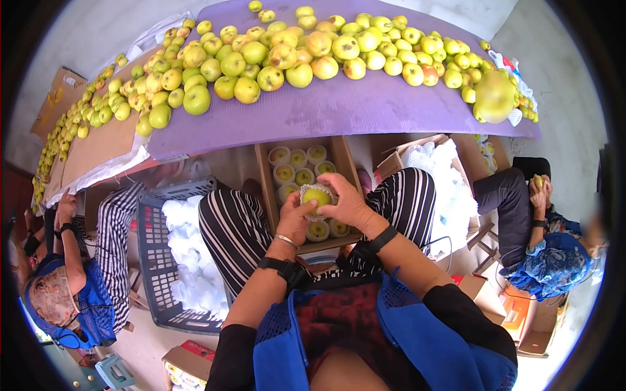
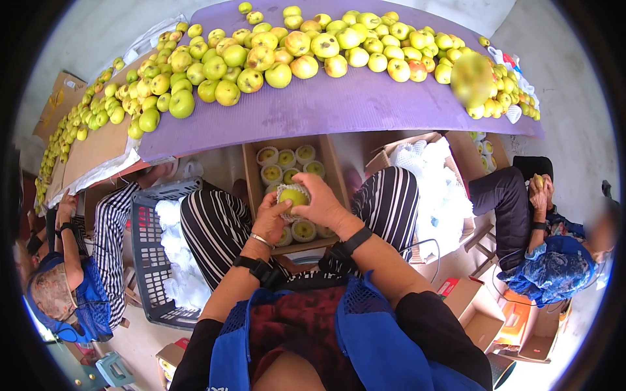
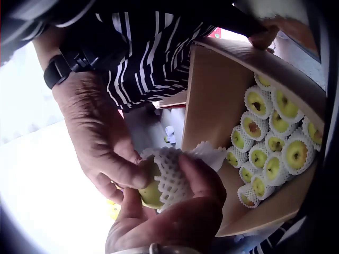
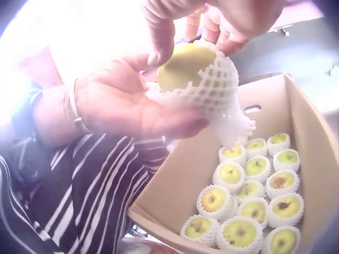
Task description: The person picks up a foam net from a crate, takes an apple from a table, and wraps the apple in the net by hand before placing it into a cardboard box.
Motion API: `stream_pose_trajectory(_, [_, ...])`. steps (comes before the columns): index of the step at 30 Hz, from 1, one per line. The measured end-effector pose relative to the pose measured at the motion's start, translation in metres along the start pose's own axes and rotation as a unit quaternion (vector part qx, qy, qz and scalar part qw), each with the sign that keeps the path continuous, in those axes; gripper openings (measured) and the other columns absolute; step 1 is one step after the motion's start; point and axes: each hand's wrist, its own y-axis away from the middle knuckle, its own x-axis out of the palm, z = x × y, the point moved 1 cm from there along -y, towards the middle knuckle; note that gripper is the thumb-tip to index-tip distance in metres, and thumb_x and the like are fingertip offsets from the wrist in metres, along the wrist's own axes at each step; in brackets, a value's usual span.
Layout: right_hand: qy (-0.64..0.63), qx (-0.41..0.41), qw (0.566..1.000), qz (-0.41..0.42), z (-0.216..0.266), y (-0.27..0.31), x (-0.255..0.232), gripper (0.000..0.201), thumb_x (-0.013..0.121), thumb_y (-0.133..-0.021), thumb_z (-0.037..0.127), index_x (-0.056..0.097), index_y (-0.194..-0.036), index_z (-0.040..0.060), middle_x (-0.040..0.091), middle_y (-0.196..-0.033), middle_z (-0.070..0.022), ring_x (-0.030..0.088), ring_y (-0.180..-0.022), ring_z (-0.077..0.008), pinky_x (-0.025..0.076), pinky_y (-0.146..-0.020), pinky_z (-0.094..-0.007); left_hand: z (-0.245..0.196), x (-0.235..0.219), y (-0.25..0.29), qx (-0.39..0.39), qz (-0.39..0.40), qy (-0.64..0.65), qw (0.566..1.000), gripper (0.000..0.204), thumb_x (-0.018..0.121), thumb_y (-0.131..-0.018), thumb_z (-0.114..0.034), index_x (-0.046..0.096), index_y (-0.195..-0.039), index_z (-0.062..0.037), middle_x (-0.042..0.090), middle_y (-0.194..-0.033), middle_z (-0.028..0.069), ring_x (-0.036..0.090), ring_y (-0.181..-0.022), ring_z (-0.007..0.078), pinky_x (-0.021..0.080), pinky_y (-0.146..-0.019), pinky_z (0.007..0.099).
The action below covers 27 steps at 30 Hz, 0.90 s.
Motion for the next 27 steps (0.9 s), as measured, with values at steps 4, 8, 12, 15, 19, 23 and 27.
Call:
stream_pose_trajectory(4, [-0.213, 0.129, 0.968, -0.034, -0.024, 0.001, -0.003, 0.037, 0.063, -0.064, 0.004, 0.052, -0.1, 0.0015, 0.048, -0.103, -0.0053, 0.046, -0.096, -0.0119, 0.04, -0.078, -0.0246, -0.002, 0.003, -0.001, 0.018, 0.029, 0.086, 0.996, 0.039, 0.059, -0.074, -0.005, 0.041, -0.108, -0.0081, 0.048, -0.106, 0.0062, 0.051, -0.096, 0.0206, 0.046, -0.076, 0.0382])
stream_pose_trajectory(8, [-0.305, 0.221, 0.926, -0.042, -0.035, 0.006, 0.0, 0.028, 0.058, -0.068, 0.003, 0.055, -0.096, -0.0006, 0.056, -0.093, -0.0052, 0.052, -0.085, -0.0122, 0.043, -0.074, -0.0248, 0.006, -0.004, -0.004, 0.075, 0.055, 0.066, 0.994, 0.041, 0.057, -0.074, -0.003, 0.039, -0.111, -0.0074, 0.047, -0.109, 0.0081, 0.049, -0.099, 0.0229, 0.044, -0.081, 0.0406])
stream_pose_trajectory(12, [-0.213, 0.216, 0.948, -0.091, -0.012, 0.006, -0.008, 0.023, 0.056, -0.071, 0.011, 0.06, -0.091, 0.0002, 0.061, -0.086, -0.0099, 0.056, -0.081, -0.0143, 0.044, -0.073, -0.0261, 0.002, -0.001, -0.003, 0.094, 0.091, 0.042, 0.991, 0.045, 0.056, -0.071, -0.003, 0.038, -0.112, -0.0052, 0.047, -0.107, 0.0096, 0.049, -0.099, 0.0241, 0.044, -0.082, 0.0403])
stream_pose_trajectory(15, [-0.172, 0.165, 0.964, -0.115, -0.042, 0.003, 0.007, 0.019, 0.056, -0.069, 0.009, 0.062, -0.085, 0.002, 0.061, -0.084, -0.0127, 0.057, -0.08, -0.0214, 0.044, -0.074, -0.0299, 0.0, 0.006, 0.002, 0.087, 0.094, 0.012, 0.992, 0.053, 0.058, -0.071, -0.004, 0.034, -0.118, -0.0099, 0.044, -0.11, 0.0081, 0.047, -0.1, 0.023, 0.044, -0.08, 0.0379])
stream_pose_trajectory(19, [-0.135, 0.138, 0.972, -0.137, -0.04, 0.007, 0.012, 0.017, 0.055, -0.065, 0.006, 0.063, -0.08, 0.0046, 0.059, -0.078, -0.0126, 0.056, -0.077, -0.0264, 0.044, -0.072, -0.0332, 0.008, -0.002, -0.001, 0.07, 0.11, -0.014, 0.991, 0.051, 0.06, -0.074, -0.01, 0.034, -0.118, -0.0099, 0.044, -0.112, 0.0063, 0.047, -0.1, 0.0229, 0.042, -0.08, 0.0406])
stream_pose_trajectory(23, [-0.096, 0.157, 0.972, -0.144, -0.04, 0.008, 0.012, 0.014, 0.054, -0.066, 0.007, 0.062, -0.077, 0.0049, 0.058, -0.079, -0.0135, 0.056, -0.075, -0.0289, 0.044, -0.069, -0.0348, 0.012, -0.01, -0.006, 0.073, 0.105, -0.036, 0.991, 0.052, 0.058, -0.072, -0.007, 0.034, -0.118, -0.0086, 0.044, -0.11, 0.0079, 0.048, -0.096, 0.0223, 0.045, -0.076, 0.0358])
stream_pose_trajectory(27, [-0.076, 0.14, 0.971, -0.176, -0.041, 0.007, 0.016, 0.013, 0.054, -0.067, 0.007, 0.061, -0.077, 0.0046, 0.058, -0.079, -0.0129, 0.056, -0.075, -0.0287, 0.044, -0.068, -0.0347, 0.012, -0.01, -0.006, 0.069, 0.095, -0.083, 0.99, 0.052, 0.056, -0.074, -0.007, 0.032, -0.119, -0.0078, 0.044, -0.11, 0.0087, 0.048, -0.096, 0.0225, 0.044, -0.077, 0.0373])
